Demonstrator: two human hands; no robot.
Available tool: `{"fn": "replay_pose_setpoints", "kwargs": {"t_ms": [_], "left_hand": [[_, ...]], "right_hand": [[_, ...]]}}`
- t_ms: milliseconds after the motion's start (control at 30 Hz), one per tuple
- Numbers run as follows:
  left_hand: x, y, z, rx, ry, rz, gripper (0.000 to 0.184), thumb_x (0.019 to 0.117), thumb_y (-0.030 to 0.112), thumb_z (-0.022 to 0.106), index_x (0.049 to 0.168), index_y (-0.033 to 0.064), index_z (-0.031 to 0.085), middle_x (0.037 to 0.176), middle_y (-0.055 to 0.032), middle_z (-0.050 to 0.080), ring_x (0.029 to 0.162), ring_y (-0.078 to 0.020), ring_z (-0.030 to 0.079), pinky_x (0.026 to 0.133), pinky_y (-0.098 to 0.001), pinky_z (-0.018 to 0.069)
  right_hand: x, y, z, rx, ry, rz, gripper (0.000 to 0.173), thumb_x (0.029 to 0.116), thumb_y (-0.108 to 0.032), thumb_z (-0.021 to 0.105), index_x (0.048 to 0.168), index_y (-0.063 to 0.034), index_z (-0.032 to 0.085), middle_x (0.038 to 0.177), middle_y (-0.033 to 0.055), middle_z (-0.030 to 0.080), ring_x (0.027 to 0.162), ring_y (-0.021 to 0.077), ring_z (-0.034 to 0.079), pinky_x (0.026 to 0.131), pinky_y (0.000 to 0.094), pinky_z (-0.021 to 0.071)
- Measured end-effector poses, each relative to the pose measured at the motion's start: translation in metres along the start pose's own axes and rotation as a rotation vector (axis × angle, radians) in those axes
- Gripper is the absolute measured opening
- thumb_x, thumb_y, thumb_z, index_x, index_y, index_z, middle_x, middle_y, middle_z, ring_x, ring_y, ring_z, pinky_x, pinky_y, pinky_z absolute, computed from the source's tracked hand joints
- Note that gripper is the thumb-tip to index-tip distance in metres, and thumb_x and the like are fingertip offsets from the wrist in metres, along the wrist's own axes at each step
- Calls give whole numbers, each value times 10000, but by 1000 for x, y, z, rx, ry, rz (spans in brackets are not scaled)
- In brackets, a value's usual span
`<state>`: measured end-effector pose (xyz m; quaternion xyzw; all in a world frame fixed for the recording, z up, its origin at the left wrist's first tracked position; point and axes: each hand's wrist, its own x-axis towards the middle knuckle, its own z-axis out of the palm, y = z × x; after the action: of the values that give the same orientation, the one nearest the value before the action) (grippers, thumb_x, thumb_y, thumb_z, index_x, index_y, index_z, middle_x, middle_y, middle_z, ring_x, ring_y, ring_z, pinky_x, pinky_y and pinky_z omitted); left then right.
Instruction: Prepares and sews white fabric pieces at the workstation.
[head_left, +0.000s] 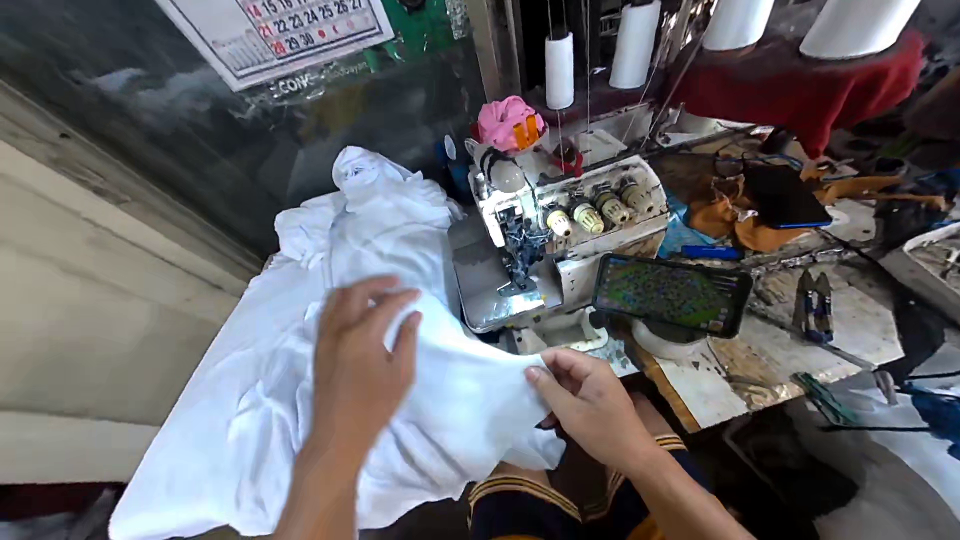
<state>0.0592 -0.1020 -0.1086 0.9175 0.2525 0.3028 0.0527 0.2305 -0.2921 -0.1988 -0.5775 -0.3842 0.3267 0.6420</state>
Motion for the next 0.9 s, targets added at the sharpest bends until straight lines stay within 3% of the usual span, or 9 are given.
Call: {"fn": "replay_pose_setpoints", "kwargs": {"t_ms": [67,133,233,300,467,600,667,733,900], "left_hand": [[-18,30,18,-194,-30,97,295,1046,311,554,1223,150,726,1237,-4,687,1190,-155,631,999,-410,551],[-26,45,34,-330,-146,170,306,1038,344,568,1233,173,732,1181,42,695,1197,-119,607,1024,-371,519],[-23,32,25,-460,-147,237,178,997,271,646,1044,144,763,1061,49,712,1120,-112,644,994,-347,547],[-21,20,6,-537,-147,249,140,986,227,665,1034,130,752,1078,37,713,1102,-125,664,978,-347,573],[-28,0,-19,-680,-178,223,134,983,181,656,1078,129,735,1096,12,709,1050,-163,688,919,-350,612],[-31,1,-15,-781,-209,215,137,975,212,676,1072,140,742,1081,9,695,1017,-159,680,867,-322,613],[-27,6,-13,-796,-252,237,129,970,228,685,1052,149,748,1064,19,694,1018,-152,677,861,-313,613],[-23,10,-14,-802,-298,267,122,975,226,673,1037,151,746,1062,21,691,1034,-160,676,867,-321,618],[-26,10,-9,-929,-396,338,115,990,221,678,1017,138,752,1057,-5,733,1106,-232,689,980,-420,601]], "right_hand": [[1,-8,5,-79,-11,-22,177,1035,-249,612,1071,-118,724,876,14,729,681,114,686,575,269,587],[-5,-18,8,-152,-32,-82,162,1034,-218,603,1109,-149,728,902,-11,727,691,105,682,601,269,595],[-20,-29,4,-132,-126,-93,264,1044,-177,586,1295,-166,664,993,13,741,779,150,728,654,311,646],[-37,-15,-3,-88,-189,-6,292,1057,-201,576,1345,-175,619,1038,26,760,805,177,754,635,326,655],[-69,77,-11,-264,-244,400,271,1045,-294,568,1227,-137,695,1099,14,734,842,143,733,693,340,638],[-48,98,29,-425,-178,285,421,1012,-253,581,1416,-144,613,1430,145,565,1235,208,617,1024,381,546],[-24,106,44,-539,-248,234,396,1000,-275,591,1356,-110,647,1419,198,554,1344,295,521,1126,443,452],[-11,117,45,-586,-312,234,376,989,-351,618,1253,-102,715,1305,147,662,1305,274,560,1127,451,436],[-48,119,-9,-202,-100,215,283,917,-308,765,1052,-64,719,1026,58,721,914,142,711,823,346,622]]}}
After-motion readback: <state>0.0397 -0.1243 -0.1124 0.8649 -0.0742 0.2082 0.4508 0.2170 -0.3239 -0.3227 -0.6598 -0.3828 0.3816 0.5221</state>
